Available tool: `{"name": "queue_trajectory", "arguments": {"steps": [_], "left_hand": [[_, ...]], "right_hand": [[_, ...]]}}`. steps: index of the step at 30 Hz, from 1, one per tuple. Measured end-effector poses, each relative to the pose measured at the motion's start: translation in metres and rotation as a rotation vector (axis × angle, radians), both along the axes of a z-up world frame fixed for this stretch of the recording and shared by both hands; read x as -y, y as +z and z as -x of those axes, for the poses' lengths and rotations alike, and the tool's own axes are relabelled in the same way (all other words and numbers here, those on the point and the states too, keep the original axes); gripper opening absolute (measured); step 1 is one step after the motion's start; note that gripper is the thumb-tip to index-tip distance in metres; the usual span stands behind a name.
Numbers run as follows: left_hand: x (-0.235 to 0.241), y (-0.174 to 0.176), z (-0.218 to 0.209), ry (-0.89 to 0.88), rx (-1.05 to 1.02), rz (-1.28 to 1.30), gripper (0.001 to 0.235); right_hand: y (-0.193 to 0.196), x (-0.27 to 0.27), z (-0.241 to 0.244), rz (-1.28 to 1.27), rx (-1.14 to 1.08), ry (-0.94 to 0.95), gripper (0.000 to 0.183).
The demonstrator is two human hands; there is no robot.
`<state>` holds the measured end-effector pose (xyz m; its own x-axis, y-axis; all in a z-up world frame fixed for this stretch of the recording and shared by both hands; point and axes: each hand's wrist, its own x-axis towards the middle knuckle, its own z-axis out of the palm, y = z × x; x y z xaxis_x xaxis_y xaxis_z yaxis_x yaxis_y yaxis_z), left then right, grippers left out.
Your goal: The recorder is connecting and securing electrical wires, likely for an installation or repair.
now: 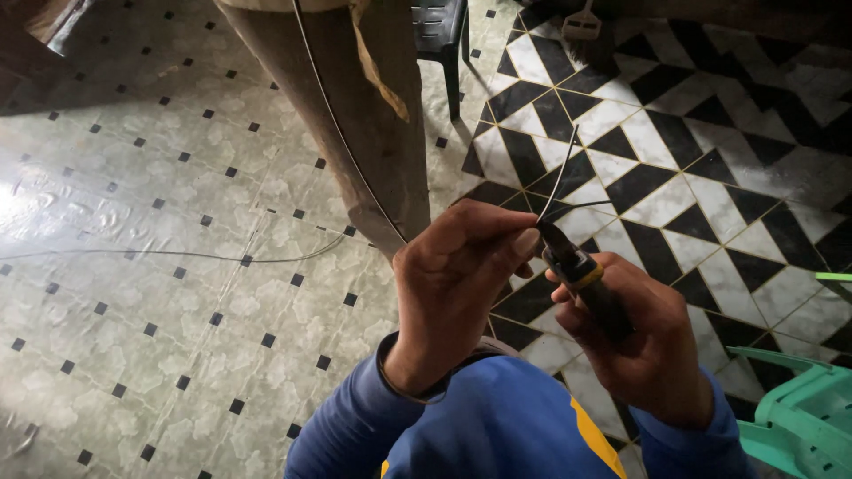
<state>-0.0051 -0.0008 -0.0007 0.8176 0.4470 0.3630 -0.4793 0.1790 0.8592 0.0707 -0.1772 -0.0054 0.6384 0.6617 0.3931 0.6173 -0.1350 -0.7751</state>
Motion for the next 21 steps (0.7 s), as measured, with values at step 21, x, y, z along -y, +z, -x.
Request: {"name": "queue_trajectory", "arguments": {"steps": [21], "left_hand": [[0.009,-0.003,0.015,0.065,0.000,-0.128,0.014]], "right_hand": [[-0.009,0.011,0.016,-0.036,-0.060,0.014,0.013]]}}
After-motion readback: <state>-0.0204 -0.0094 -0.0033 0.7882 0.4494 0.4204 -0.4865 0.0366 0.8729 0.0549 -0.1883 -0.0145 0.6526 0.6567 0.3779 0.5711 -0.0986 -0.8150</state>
